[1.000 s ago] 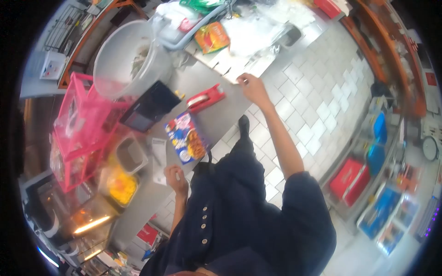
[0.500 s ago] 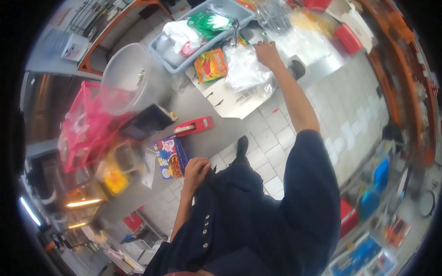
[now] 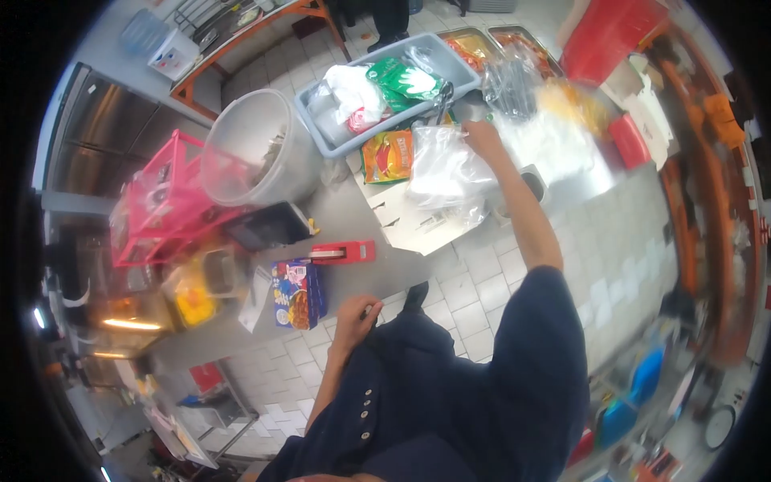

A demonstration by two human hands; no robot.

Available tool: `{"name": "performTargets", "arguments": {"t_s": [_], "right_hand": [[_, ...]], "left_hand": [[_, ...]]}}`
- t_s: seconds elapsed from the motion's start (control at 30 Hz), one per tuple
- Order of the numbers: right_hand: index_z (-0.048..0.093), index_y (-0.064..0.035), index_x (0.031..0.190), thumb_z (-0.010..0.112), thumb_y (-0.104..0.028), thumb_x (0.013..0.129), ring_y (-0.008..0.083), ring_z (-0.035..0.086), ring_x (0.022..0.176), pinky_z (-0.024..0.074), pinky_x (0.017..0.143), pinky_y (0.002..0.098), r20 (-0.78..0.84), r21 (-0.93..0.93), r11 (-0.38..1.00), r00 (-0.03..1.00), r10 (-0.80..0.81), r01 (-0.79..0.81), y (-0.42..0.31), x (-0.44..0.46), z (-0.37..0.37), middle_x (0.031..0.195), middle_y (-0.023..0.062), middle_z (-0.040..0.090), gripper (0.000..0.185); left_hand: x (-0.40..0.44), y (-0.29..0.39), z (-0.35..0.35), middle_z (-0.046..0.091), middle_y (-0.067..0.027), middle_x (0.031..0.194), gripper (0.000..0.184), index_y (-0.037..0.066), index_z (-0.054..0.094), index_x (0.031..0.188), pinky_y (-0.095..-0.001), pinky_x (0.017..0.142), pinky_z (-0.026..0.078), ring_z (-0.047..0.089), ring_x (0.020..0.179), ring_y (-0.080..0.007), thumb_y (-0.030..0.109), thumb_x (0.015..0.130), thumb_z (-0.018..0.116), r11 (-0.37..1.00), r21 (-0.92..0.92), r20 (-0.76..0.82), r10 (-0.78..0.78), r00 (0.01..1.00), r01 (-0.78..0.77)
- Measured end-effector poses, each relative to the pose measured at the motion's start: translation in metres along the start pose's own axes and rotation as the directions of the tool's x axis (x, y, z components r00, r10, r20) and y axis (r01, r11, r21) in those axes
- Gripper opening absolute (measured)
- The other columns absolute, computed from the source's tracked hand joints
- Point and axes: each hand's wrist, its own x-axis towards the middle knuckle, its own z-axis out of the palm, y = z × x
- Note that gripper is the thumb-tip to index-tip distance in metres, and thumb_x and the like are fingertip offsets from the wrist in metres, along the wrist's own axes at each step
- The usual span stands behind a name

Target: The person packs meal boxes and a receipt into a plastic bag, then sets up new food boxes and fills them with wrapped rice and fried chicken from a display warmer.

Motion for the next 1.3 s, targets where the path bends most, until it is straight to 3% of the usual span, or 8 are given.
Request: {"name": "performTargets", "arguments": {"t_s": [0.2,0.27,0.4,0.8,0.87,1.0,1.1,1.3], "right_hand": [[0.066,-0.0036,0.092,0.061,-0.017,0.091,0.0393,0.065,0.082,0.0502,0.072,0.0485,-0.045,0.050,0.987,0.987,-0.153,0.155,-0.022,-0.023,-0.055,0.083,0.0176,0.068,0.014],[0.070,-0.0081,0.092,0.066,-0.013,0.087,0.0310,0.065,0.088,0.0500,0.076,0.0452,-0.319,-0.058,0.921,0.867,-0.383,0.386,-0.037,-0.032,-0.068,0.079,0.0108,0.067,0.008],[0.071,-0.0097,0.089,0.071,-0.013,0.084,0.0247,0.063,0.089,0.0415,0.095,0.0439,-0.382,0.199,0.912,0.885,-0.265,0.359,-0.088,-0.060,-0.106,0.085,0.0050,0.069,0.005],[0.071,-0.0066,0.093,0.070,-0.005,0.086,0.0239,0.065,0.086,0.0461,0.076,0.0363,-0.740,0.171,0.930,0.666,-0.097,0.326,-0.094,-0.092,-0.149,0.089,0.0080,0.070,0.008],[0.070,-0.0054,0.094,0.071,-0.006,0.087,0.0195,0.066,0.081,0.0467,0.072,0.0337,-0.408,0.617,0.757,0.910,0.077,0.213,-0.088,-0.089,-0.149,0.089,0.0067,0.071,0.008],[0.066,-0.0007,0.091,0.070,0.000,0.086,0.0133,0.066,0.079,0.0451,0.072,0.0265,-0.315,0.739,0.647,0.945,0.089,0.186,-0.103,-0.094,-0.151,0.086,0.0058,0.071,0.006],[0.066,-0.0017,0.095,0.069,-0.001,0.086,0.0175,0.067,0.080,0.0481,0.071,0.0308,-0.300,0.667,0.723,0.953,0.041,0.179,-0.092,-0.090,-0.143,0.086,0.0085,0.071,0.009],[0.063,-0.0017,0.097,0.065,0.000,0.089,0.0267,0.067,0.080,0.0506,0.072,0.0352,-0.503,0.480,0.830,0.864,-0.007,0.286,-0.095,-0.080,-0.161,0.086,0.0138,0.068,0.009]], "left_hand": [[0.080,0.034,0.027,0.069,-0.0137,0.096,0.020,0.003,0.067,0.098,-0.0407,0.085,0.049,0.065,0.094,-0.0325,0.021,0.092,0.069,0.996,-0.091,0.157,0.000,0.988,0.014],[0.129,0.040,0.051,0.064,-0.0161,0.118,0.040,0.003,0.062,0.116,-0.0440,0.095,0.046,0.059,0.112,-0.0349,0.029,0.089,0.073,0.991,-0.049,-0.014,0.125,0.992,-0.126],[0.244,0.085,0.075,0.049,-0.0133,0.141,0.075,0.006,0.047,0.139,-0.0528,0.110,0.029,0.042,0.134,-0.0356,0.032,0.077,0.080,0.917,0.253,-0.467,0.394,0.792,-0.307],[0.298,0.083,0.121,0.063,-0.0074,0.120,0.063,0.011,0.060,0.123,-0.0508,0.106,0.030,0.049,0.126,-0.0295,0.023,0.068,0.086,0.933,0.329,-0.397,0.279,0.874,-0.148],[0.298,0.103,0.118,0.062,-0.0072,0.121,0.063,0.011,0.060,0.125,-0.0507,0.106,0.030,0.049,0.126,-0.0296,0.023,0.069,0.086,0.932,0.310,-0.467,0.320,0.824,-0.186],[0.307,0.104,0.121,0.062,-0.0106,0.122,0.061,0.011,0.058,0.127,-0.0462,0.106,0.033,0.051,0.127,-0.0299,0.020,0.072,0.084,0.928,0.107,-0.459,0.365,0.810,-0.358],[0.317,0.083,0.130,0.065,-0.0124,0.115,0.061,0.009,0.058,0.126,-0.0452,0.104,0.035,0.056,0.118,-0.0326,0.018,0.072,0.084,0.907,-0.170,-0.322,0.319,0.891,-0.386],[0.312,0.050,0.135,0.067,-0.0119,0.100,0.054,0.007,0.057,0.122,-0.0477,0.098,0.038,0.060,0.106,-0.0330,0.029,0.078,0.080,0.897,0.186,-0.287,0.441,0.850,-0.402]]}}
